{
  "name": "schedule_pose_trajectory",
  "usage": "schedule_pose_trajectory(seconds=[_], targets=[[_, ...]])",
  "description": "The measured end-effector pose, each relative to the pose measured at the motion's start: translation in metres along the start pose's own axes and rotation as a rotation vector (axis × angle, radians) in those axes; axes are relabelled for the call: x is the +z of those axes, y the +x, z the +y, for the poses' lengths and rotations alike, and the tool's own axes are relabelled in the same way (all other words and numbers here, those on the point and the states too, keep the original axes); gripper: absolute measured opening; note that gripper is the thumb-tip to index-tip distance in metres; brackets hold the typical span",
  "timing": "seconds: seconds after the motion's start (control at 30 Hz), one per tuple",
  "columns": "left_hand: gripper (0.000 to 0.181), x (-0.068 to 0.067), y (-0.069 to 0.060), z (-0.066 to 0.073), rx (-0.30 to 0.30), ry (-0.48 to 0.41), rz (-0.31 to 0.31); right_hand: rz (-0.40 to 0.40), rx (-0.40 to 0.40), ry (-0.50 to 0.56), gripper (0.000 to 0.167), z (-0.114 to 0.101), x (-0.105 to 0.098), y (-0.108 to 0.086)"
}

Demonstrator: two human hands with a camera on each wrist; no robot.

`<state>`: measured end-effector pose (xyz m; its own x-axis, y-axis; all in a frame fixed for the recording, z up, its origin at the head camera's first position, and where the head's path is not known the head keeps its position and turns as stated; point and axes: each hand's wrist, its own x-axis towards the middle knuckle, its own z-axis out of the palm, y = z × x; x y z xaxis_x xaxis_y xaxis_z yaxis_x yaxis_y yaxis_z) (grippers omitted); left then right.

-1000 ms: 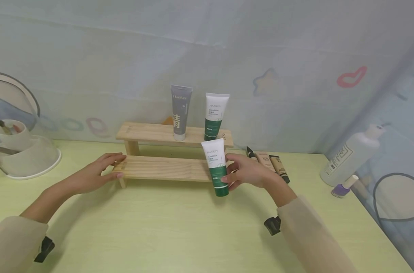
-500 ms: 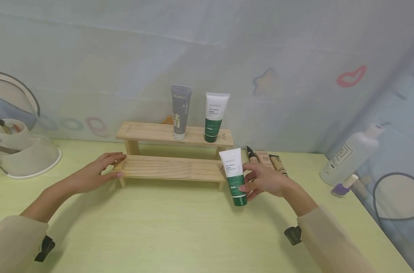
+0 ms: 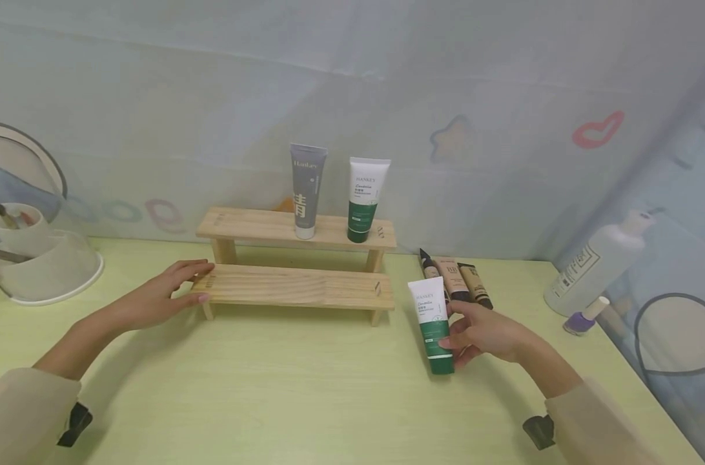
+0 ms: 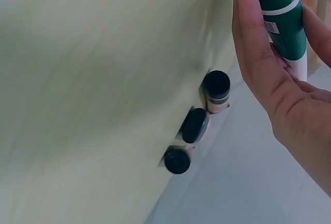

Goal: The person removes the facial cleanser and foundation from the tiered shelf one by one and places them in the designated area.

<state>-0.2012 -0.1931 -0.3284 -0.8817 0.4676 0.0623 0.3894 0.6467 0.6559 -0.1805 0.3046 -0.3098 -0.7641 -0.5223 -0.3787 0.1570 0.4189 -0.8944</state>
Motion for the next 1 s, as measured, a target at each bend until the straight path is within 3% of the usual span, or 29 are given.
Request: schedule_pose_trajectory(seconds=[0.2,0.43,1.0], targets=[[0.064,0.0,0.0,0.001,0.006,0.003,-0.003,-0.009,0.019,0.034,0.047,0.014,-0.003,-0.011],[0.063,-0.001,-0.001,0.001,-0.002,-0.004,-0.002,-0.016,0.056,0.058,0.037,0.024,-0.003,-0.017],[0.064,0.0,-0.001,0.002,0.003,0.002,-0.003,-0.024,0.111,0.104,0.043,0.03,0.0,-0.019]])
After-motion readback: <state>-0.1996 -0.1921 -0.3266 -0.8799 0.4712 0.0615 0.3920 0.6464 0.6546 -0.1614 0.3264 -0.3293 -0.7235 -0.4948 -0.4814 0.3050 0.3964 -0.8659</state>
